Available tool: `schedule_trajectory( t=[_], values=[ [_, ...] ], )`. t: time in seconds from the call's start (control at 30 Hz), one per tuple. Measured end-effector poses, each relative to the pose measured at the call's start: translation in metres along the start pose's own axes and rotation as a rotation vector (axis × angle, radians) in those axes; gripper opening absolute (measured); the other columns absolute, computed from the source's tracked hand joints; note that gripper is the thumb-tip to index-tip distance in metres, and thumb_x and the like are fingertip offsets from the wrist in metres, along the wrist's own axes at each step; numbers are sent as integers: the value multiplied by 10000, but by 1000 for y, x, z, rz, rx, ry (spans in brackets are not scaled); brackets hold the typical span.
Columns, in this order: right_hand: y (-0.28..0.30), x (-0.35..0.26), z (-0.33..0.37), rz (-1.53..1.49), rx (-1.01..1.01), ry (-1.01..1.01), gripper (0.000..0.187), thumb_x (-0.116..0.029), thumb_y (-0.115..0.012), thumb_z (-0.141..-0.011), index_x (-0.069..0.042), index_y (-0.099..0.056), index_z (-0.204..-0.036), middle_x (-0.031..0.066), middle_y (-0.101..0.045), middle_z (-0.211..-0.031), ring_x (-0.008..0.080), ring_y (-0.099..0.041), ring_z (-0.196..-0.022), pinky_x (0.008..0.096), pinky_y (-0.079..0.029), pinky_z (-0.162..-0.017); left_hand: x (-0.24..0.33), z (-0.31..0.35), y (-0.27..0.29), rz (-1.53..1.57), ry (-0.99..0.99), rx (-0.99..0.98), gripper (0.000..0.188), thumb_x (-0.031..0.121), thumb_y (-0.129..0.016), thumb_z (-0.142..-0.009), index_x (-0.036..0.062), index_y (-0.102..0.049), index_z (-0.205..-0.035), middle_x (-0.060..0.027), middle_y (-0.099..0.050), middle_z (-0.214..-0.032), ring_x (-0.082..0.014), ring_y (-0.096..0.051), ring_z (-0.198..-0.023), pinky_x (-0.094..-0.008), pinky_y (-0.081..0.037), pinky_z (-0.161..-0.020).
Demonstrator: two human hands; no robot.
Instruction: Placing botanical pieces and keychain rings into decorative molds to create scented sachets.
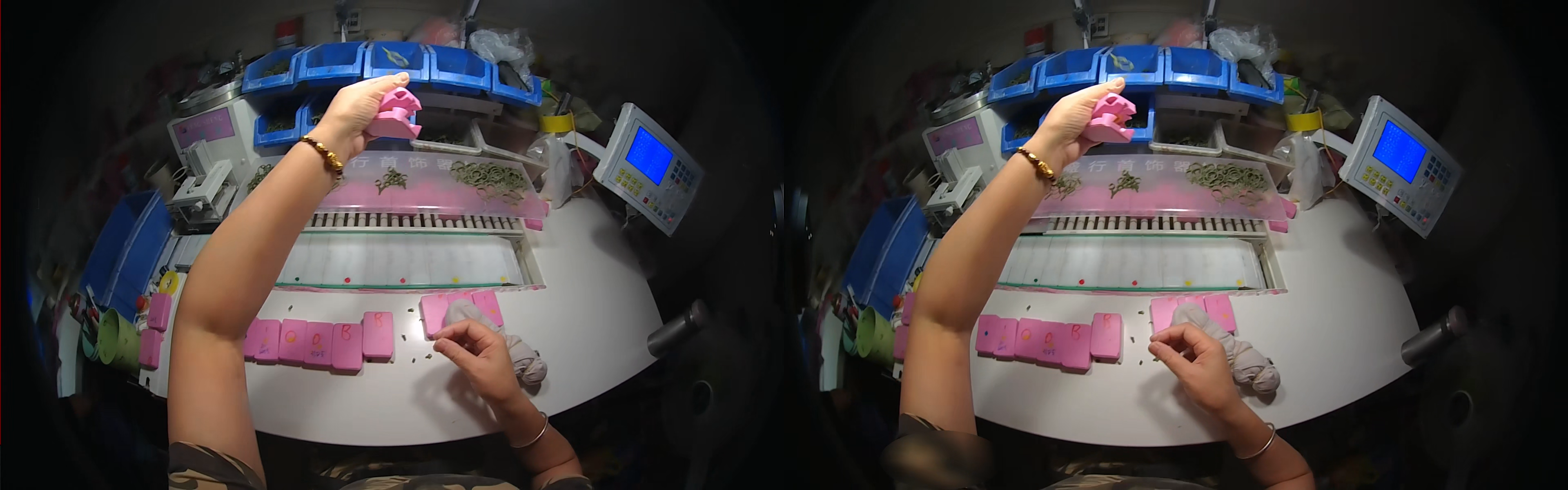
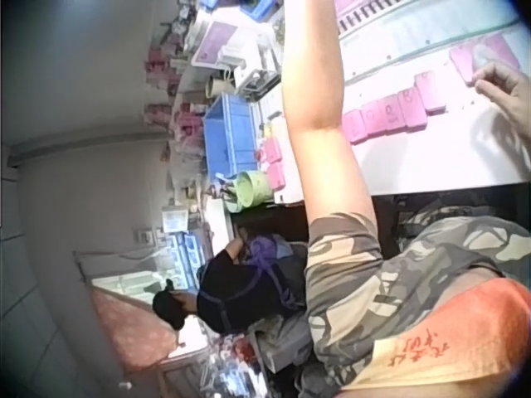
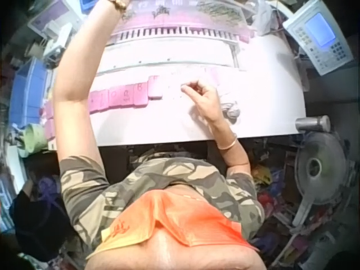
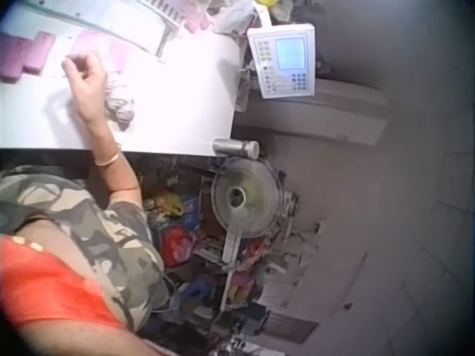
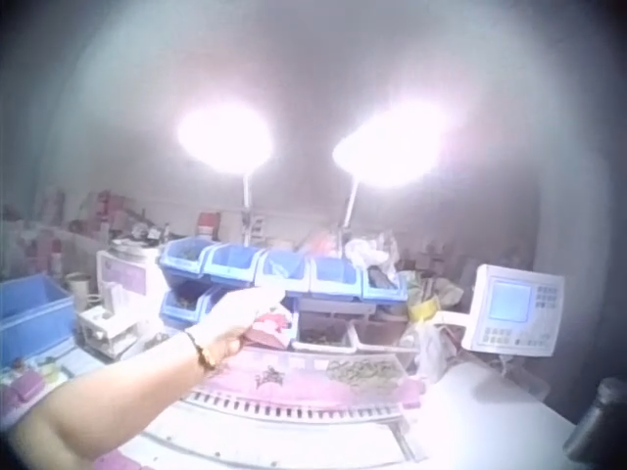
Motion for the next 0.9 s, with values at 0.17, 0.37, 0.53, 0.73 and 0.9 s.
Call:
schedule_trajectory(
  t=[0.17, 0.37, 0.53, 0.73, 0.9],
  values=[
    [11, -11, 9, 67, 100, 65, 155, -118, -731, -877, -56, -667, -1003, -8, -667, -912, 31, -578, -769, 185, -432, -643, -57, 25, -46, -16, 8, -142, 324, 245, -672, -916, -36, -607, -1064, -97, -626, -742, -174, -622, -582, -373, -608, -575],
    [-13, -72, 15, 715, 225, 761, 348, -50, -777, -767, -44, -617, -1076, 75, -646, -973, 217, -599, -772, 330, -475, -721, -150, 133, -53, 245, 299, -37, 244, 241, -654, -943, 4, -651, -1003, -25, -598, -778, -98, -586, -682, -253, -492, -630],
    [-24, -49, 10, 665, 125, 773, 366, 76, -716, -685, -46, -597, -1008, 83, -645, -916, 279, -602, -785, 370, -463, -768, -169, 176, -46, 239, 278, 16, 231, 273, -633, -964, 49, -595, -921, 1, -577, -821, -71, -549, -700, -248, -483, -648],
    [-39, -57, 2, 663, 6, 710, 330, 69, -700, -669, -56, -625, -965, 67, -645, -867, 257, -585, -766, 364, -457, -735, -164, 206, -42, 409, 314, 41, 393, 476, -526, -989, 95, -560, -901, -12, -574, -844, -81, -564, -774, -260, -499, -711],
    [-35, -54, -4, 539, 24, 652, 285, 80, -679, -640, -47, -640, -892, 69, -630, -834, 264, -574, -761, 364, -456, -687, -157, 221, -46, 547, 317, 0, 371, 461, -596, -956, 92, -565, -955, -9, -588, -879, -76, -573, -808, -266, -501, -714]
  ],
)
Point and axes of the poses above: each hand's wrist, its own z-axis away from the middle knuckle, its own y-axis out of the back of the hand, x = y × z, the point moved 5 cm from there along -z, towards the middle knuckle
